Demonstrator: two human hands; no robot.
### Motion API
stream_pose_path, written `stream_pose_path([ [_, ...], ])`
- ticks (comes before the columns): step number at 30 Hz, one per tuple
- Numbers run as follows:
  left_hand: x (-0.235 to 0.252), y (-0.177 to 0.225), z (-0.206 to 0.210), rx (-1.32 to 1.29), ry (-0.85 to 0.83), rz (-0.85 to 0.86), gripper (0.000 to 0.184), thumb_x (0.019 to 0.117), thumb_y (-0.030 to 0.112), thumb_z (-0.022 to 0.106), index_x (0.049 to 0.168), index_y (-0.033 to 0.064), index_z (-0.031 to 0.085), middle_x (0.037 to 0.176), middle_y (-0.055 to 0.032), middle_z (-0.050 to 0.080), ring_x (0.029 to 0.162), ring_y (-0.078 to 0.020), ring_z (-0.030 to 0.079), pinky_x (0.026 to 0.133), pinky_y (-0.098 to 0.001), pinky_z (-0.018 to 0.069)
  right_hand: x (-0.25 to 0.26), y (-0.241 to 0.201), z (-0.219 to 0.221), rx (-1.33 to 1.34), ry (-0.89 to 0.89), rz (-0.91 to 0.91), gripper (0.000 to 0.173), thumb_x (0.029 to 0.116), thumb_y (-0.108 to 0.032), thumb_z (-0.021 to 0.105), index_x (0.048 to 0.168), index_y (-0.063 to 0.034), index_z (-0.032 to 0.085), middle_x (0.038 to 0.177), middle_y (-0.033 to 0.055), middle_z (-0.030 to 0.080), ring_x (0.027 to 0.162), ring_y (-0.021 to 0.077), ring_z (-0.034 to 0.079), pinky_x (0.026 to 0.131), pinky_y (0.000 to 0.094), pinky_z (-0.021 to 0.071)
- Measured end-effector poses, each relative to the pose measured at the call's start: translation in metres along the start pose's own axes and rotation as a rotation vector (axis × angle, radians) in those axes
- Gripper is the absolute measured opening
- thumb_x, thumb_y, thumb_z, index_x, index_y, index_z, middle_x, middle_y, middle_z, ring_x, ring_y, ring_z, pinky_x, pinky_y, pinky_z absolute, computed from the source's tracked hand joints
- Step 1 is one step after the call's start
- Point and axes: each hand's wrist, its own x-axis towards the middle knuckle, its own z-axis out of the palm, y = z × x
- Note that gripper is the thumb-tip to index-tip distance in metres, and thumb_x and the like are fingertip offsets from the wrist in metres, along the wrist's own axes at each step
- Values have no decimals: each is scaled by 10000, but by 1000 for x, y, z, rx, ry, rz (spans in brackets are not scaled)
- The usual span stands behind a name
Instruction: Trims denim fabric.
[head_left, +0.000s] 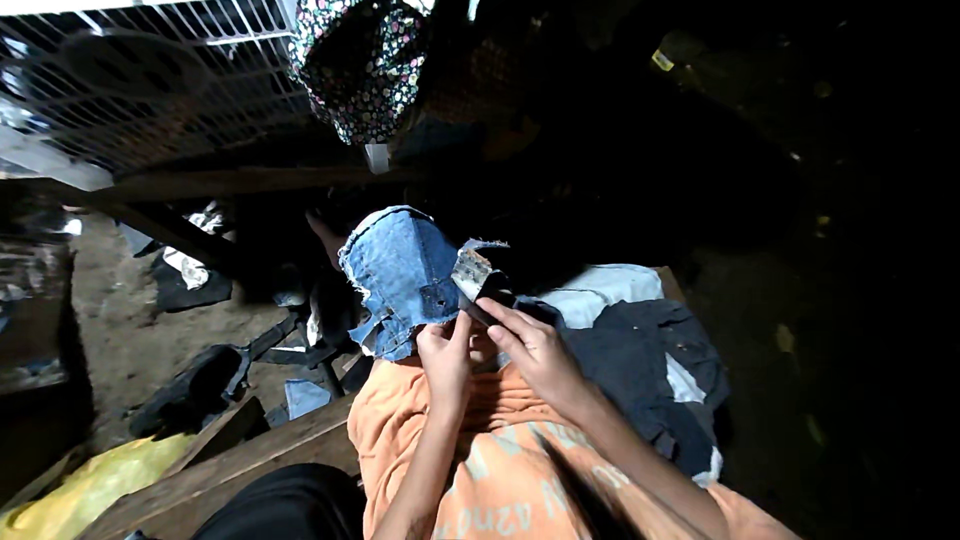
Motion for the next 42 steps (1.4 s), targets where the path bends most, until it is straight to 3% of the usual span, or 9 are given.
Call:
stream_pose_path([
  [4,-3,-8,-1,67,-45,71,209,1001,-17,498,852,24,639,688,61,664,647,15,649,650,-177,564,-4,3,3,-40,25,-27,446,1060,-341,478,1423,-124,617,1078,139,728,844,248,706,715,439,575],
  [13,2,-31,-5,278,40,362,186,933,42,578,802,-21,694,745,11,637,739,43,611,723,-137,510,-2,-2,6,-237,142,-68,400,1030,-361,518,1338,-182,699,842,91,677,614,220,636,523,390,519],
  [19,-2,-37,-2,411,41,472,180,912,65,630,838,-58,739,819,-101,692,863,-23,642,835,-167,488,13,-3,8,-201,150,-45,409,1028,-337,537,1278,-66,715,984,159,731,778,289,716,654,457,573],
  [22,-3,-38,-2,444,43,515,199,921,90,646,843,-64,746,834,-116,703,879,-23,643,845,-158,478,29,3,2,127,100,47,364,1033,-223,550,1264,21,690,1100,128,741,971,156,703,878,335,553],
  [24,-3,-33,-3,426,39,455,209,927,98,630,837,-62,730,788,-71,669,804,10,612,783,-145,476,37,3,-10,517,-14,205,336,1048,-150,488,1281,53,621,843,-54,591,700,-43,498,641,133,407],
  [26,-3,-27,-5,355,38,337,196,925,98,612,818,-44,694,722,8,618,700,40,574,698,-141,472,37,1,-23,777,-183,332,340,1073,-158,405,1338,6,542,675,-134,421,524,-60,353,478,113,302],
  [31,0,-6,0,-32,37,51,141,1005,17,535,894,31,620,692,49,692,587,-21,664,553,-186,566,33,4,-28,877,-285,360,354,1083,-204,383,1370,-45,516,646,-152,407,497,-62,341,453,107,296],
  [36,-1,-2,6,-145,103,-51,251,1005,-32,535,782,48,619,616,42,648,511,-5,596,489,-160,506,27,1,-19,504,-195,168,552,1028,-173,528,1474,125,397,815,-49,539,671,-51,444,659,129,403],
  [42,-2,-13,4,-152,88,65,215,957,-63,568,790,47,647,637,50,655,513,9,580,493,-156,499,32,2,-8,301,-168,135,500,1028,-289,572,1366,80,563,1033,102,675,869,8,590,854,191,492],
])
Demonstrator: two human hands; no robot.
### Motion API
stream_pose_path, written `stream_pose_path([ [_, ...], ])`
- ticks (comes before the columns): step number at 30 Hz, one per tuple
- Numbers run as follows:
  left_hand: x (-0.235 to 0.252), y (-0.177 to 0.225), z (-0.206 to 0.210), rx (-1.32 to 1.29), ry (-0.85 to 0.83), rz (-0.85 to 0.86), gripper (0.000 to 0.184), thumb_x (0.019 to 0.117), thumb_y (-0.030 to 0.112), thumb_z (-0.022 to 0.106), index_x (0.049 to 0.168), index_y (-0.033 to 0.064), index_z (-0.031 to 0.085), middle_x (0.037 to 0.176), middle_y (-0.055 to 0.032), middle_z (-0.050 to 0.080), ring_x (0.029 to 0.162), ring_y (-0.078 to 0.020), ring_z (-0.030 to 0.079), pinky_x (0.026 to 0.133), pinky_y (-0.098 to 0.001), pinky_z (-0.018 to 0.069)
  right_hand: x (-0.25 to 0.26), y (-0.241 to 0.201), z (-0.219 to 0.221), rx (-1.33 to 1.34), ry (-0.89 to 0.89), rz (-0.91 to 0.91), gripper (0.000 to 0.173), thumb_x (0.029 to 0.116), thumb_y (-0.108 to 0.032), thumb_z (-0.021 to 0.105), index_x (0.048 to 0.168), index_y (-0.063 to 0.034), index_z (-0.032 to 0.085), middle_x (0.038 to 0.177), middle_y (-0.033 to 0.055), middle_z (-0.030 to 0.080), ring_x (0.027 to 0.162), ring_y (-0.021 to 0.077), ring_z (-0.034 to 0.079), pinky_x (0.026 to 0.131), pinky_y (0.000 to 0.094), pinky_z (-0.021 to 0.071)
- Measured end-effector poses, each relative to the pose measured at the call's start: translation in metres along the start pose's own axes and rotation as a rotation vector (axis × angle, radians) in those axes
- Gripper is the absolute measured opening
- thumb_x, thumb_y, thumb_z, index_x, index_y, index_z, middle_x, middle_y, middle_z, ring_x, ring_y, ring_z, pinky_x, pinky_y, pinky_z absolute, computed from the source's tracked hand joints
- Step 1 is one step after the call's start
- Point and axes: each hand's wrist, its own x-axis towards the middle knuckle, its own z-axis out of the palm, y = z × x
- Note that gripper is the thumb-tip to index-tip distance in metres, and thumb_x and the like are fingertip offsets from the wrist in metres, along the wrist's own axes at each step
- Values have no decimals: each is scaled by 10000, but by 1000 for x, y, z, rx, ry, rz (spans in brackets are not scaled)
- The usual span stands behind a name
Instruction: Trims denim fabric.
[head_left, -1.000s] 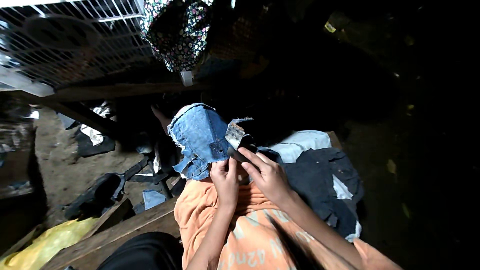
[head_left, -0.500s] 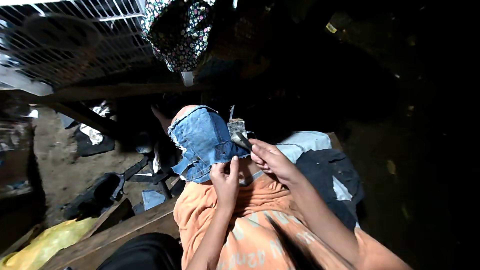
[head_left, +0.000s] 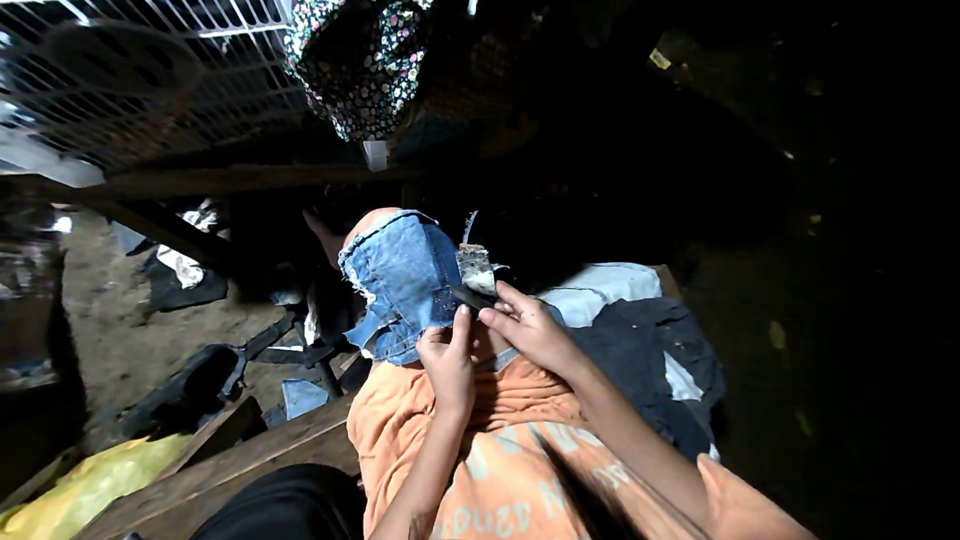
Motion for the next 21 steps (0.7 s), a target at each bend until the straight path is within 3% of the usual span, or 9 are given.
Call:
stream_pose_path([
  [3,1,-1,-1,3,-8,17,179,935,-69,571,814,40,646,638,47,649,503,10,560,485,-156,479,3,4,4,-69,38,-49,359,1027,-292,574,1158,17,701,1063,100,719,974,55,652,911,260,512],
  [5,2,-2,-1,14,7,19,183,940,-64,563,817,42,647,630,56,638,486,21,539,468,-147,463,4,10,14,-210,192,-132,347,1003,-304,603,1069,4,747,940,119,727,880,140,678,822,326,538],
  [8,1,-2,1,3,38,20,182,961,-69,549,830,21,638,609,55,619,453,27,507,435,-137,438,5,14,26,-411,373,-191,375,975,-349,626,1071,-18,776,802,119,670,706,224,651,641,389,530],
  [10,1,-4,2,6,44,37,177,960,-71,547,833,15,634,605,60,610,452,31,504,436,-133,440,7,15,29,-448,424,-205,369,973,-338,633,1110,-28,778,814,134,688,698,249,667,630,415,542],
  [14,1,-8,3,12,46,57,163,958,-72,548,846,9,633,609,64,607,455,33,504,438,-135,441,15,15,25,-330,387,-167,355,993,-299,619,1216,-54,749,986,152,743,871,254,712,786,450,553],
  [16,1,-6,3,2,61,48,152,955,-81,550,859,5,632,613,59,612,454,28,509,434,-136,444,16,9,16,-104,251,-73,332,1017,-234,596,1225,-8,723,1125,124,741,1027,141,689,946,346,523],
  [18,-2,-2,-2,6,44,-3,145,971,-75,532,888,11,614,633,59,625,473,17,536,449,-144,465,16,3,1,171,100,44,273,1028,-152,570,1189,31,693,962,-8,684,792,-44,558,746,146,460],
  [19,-3,3,-7,41,-5,-44,145,992,-58,518,900,13,604,645,55,633,490,7,560,464,-152,487,16,2,-6,272,37,81,254,1028,-135,550,1177,28,676,827,-71,608,646,-69,468,605,120,399],
  [21,-5,15,-29,255,-264,-95,174,1031,18,484,933,-15,624,741,31,675,621,-8,625,601,-178,542,13,1,-19,358,-60,128,264,1033,-143,512,1206,11,639,727,-126,511,548,-67,389,508,119,339],
])
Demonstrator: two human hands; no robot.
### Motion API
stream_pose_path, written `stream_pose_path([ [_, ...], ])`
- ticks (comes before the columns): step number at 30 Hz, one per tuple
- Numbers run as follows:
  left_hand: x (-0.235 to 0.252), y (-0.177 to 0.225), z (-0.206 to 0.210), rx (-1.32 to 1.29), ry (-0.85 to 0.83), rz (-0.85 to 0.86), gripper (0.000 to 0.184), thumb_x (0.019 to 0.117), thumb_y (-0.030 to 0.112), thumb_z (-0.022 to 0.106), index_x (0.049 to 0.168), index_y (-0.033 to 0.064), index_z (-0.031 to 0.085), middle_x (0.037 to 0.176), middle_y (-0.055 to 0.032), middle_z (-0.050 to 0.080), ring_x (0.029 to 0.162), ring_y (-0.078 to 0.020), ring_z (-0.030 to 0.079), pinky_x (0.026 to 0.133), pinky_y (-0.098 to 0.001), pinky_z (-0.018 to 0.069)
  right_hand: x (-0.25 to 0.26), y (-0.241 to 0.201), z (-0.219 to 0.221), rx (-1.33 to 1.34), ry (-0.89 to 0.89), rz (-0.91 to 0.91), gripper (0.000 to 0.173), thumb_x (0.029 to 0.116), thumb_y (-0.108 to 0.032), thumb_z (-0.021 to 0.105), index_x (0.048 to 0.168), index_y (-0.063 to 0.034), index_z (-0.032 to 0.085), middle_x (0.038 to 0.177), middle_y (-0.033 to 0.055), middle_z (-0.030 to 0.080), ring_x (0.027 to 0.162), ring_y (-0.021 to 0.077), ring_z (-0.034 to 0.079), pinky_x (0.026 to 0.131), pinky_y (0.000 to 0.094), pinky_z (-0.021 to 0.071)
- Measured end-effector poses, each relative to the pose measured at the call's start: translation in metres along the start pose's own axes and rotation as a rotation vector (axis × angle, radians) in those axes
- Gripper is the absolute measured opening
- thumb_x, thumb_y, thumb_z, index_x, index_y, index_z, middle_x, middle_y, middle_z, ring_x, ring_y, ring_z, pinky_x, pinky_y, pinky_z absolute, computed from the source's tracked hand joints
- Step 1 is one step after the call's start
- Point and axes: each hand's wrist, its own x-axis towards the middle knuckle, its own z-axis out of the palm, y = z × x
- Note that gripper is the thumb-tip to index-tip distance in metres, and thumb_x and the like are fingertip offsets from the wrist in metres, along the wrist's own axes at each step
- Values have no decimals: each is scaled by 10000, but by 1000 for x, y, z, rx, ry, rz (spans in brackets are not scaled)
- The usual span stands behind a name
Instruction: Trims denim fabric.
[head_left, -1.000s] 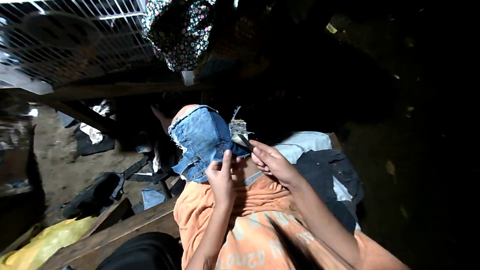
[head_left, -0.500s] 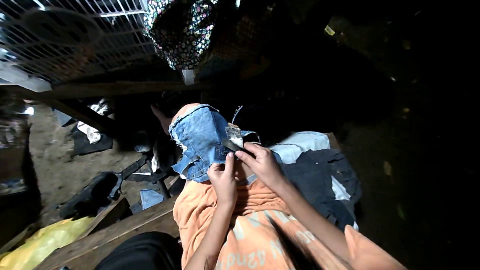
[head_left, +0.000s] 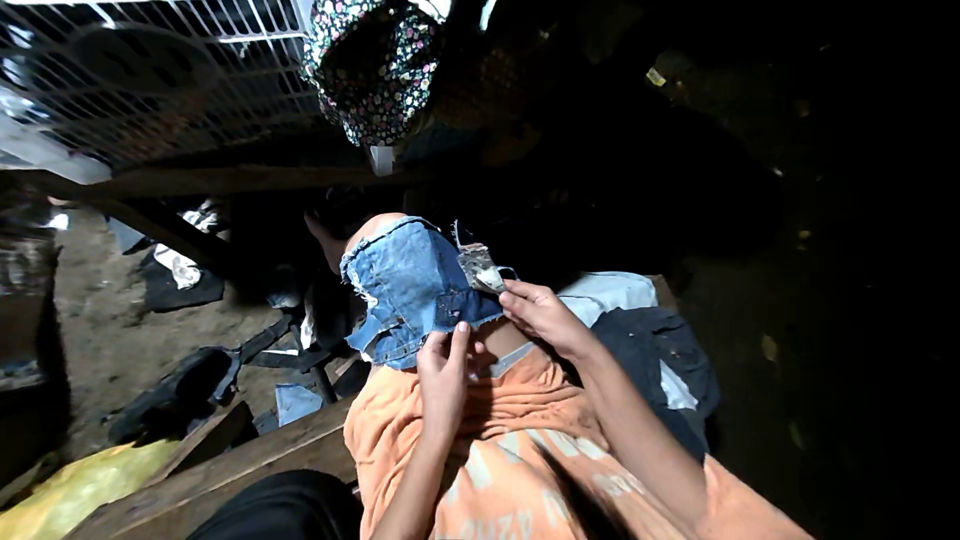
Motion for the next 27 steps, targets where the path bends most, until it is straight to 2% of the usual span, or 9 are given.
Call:
stream_pose_path([
  [3,-6,24,-42,502,-361,181,278,1022,175,546,957,-10,743,854,-24,728,753,-29,670,728,-234,562,-4,3,-9,-67,-23,-39,347,1036,-156,530,1301,58,599,1000,-42,662,697,-82,488,634,108,411],
  [6,19,49,-61,690,-262,560,299,1019,269,567,1026,41,760,944,-54,741,845,-78,696,756,-264,581,-5,8,-12,-265,-27,-120,420,1037,-181,546,1363,83,576,1349,150,635,1169,34,615,1022,194,470],
  [8,51,64,-62,838,-239,638,342,986,360,600,1085,80,769,1069,-79,720,1001,-207,668,844,-426,547,-6,10,-13,-422,-16,-152,485,1034,-264,563,1407,46,563,1388,174,619,1240,133,614,1078,285,461],
  [11,98,78,-47,1107,-422,666,373,918,440,692,1000,90,792,1110,-124,710,1112,-358,622,901,-585,478,-12,8,-9,-632,40,-135,575,1018,-408,569,1467,-50,547,1281,153,686,1099,242,675,979,446,518],
  [14,130,86,-28,1225,-684,736,297,894,404,739,872,112,793,963,-103,717,1017,-340,641,844,-577,455,-17,6,2,-747,111,-124,650,1002,-456,576,1495,-39,503,889,133,688,753,272,633,717,489,526],
  [18,166,96,-10,1088,-1014,624,168,879,218,774,919,56,782,1001,-114,712,1026,-314,642,891,-578,460,-15,7,13,-748,165,-77,661,1003,-454,580,1462,14,504,828,122,647,725,293,621,681,508,523],
  [20,179,100,1,1003,-1103,506,138,885,161,766,904,25,766,997,-122,702,1013,-270,636,905,-495,481,-12,4,16,-729,167,-29,651,1006,-460,574,1449,13,507,825,126,644,734,297,620,682,513,516],
  [23,191,91,12,901,-1158,403,90,869,121,777,840,40,753,952,-74,677,966,-171,618,869,-385,488,-9,3,18,-701,188,17,647,1007,-480,566,1413,23,529,806,119,631,727,286,612,678,504,512],
  [27,196,78,13,831,-1138,499,131,846,175,768,759,77,756,884,-8,674,942,-117,600,852,-338,465,2,-5,22,-663,219,110,564,1001,-498,571,1183,35,602,789,133,614,739,289,613,681,498,499],
])
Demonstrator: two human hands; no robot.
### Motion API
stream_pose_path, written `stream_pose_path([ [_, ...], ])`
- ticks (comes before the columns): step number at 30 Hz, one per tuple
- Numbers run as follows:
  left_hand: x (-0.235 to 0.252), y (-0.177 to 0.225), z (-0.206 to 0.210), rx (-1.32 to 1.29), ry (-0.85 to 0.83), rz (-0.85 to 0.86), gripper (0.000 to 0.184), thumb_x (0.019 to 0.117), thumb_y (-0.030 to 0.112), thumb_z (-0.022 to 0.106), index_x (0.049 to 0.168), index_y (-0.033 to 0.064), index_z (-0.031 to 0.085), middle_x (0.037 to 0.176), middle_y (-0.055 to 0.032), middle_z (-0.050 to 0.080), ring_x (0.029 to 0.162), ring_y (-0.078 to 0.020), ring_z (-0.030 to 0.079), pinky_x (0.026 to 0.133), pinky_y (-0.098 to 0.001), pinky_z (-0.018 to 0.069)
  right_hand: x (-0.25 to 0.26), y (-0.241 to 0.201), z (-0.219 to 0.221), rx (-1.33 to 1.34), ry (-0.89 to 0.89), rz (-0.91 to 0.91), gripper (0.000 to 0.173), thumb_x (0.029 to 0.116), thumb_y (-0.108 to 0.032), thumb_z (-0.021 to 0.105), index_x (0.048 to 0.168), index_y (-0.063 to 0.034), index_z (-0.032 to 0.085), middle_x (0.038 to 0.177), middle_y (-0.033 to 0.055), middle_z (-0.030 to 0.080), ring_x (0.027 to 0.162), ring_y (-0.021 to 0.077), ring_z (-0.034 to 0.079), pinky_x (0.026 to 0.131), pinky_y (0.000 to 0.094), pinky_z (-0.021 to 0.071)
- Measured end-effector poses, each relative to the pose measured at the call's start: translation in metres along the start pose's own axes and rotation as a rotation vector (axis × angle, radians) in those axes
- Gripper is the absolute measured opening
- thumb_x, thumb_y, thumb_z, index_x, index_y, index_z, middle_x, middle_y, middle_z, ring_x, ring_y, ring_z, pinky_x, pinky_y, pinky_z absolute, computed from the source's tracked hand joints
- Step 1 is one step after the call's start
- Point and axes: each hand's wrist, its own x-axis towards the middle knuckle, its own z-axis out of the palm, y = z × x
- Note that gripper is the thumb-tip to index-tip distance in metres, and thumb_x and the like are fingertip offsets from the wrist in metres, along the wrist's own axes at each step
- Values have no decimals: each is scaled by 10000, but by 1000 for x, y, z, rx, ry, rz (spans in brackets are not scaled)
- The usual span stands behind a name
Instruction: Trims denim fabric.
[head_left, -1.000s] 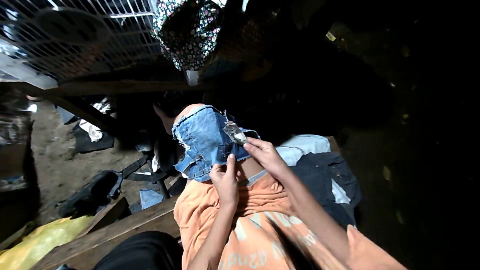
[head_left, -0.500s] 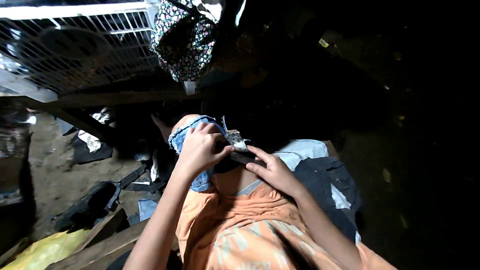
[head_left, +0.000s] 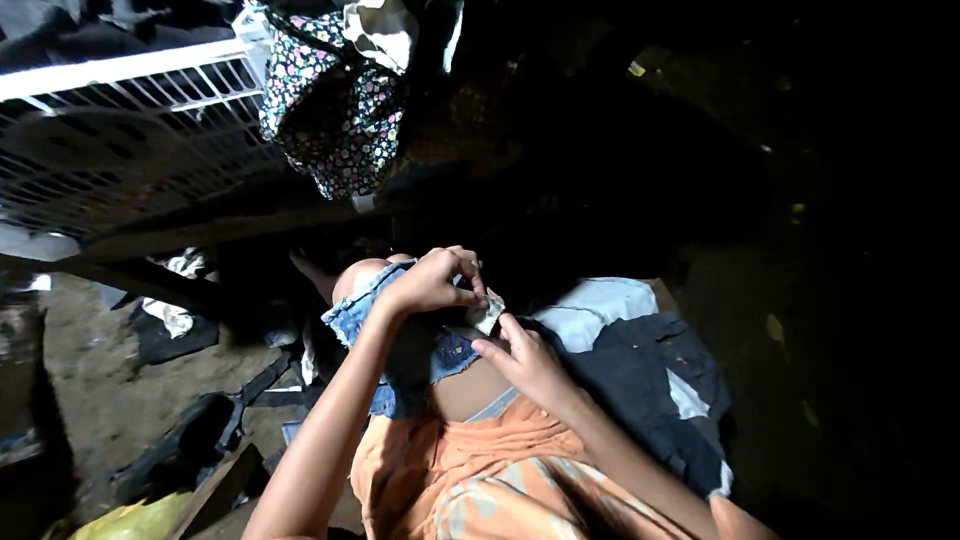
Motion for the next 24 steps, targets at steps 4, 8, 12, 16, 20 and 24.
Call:
stream_pose_path([
  [4,-3,-5,4,11,126,74,124,825,189,779,742,98,765,813,24,658,887,-94,592,834,-317,453,7,-4,3,20,50,56,580,982,-478,612,1198,61,626,912,209,687,871,366,678,773,565,518],
  [8,-4,-9,8,-3,194,98,158,849,218,753,741,103,754,798,39,649,886,-87,591,894,-345,431,11,9,4,77,120,7,579,989,-422,615,1317,54,596,927,178,705,857,306,680,796,518,536],
  [12,-3,-10,10,79,270,69,144,843,232,767,766,111,757,828,19,670,899,-140,607,923,-438,418,32,-1,4,145,68,3,465,1001,-383,599,1145,52,679,967,180,709,942,254,683,860,463,527],
  [16,-1,-11,10,177,342,-1,153,892,246,753,867,100,788,911,-36,698,941,-226,629,914,-525,418,46,12,-11,630,-165,130,311,1065,-188,493,762,-121,520,604,-104,440,506,-37,383,489,137,315],
  [20,-15,-4,14,183,698,-84,259,1010,238,597,1118,56,745,1156,-112,678,1128,-279,619,989,-530,465,46,26,-15,867,-389,187,411,1104,-234,343,724,-174,487,587,-114,457,472,-37,392,443,125,321],
  [24,-62,0,35,345,1118,-258,443,1005,352,577,1275,15,677,1285,-220,627,1217,-355,582,1033,-516,457,43,20,-14,854,-303,133,314,1080,-194,426,779,-149,507,610,-105,487,501,-38,425,477,124,356],
])
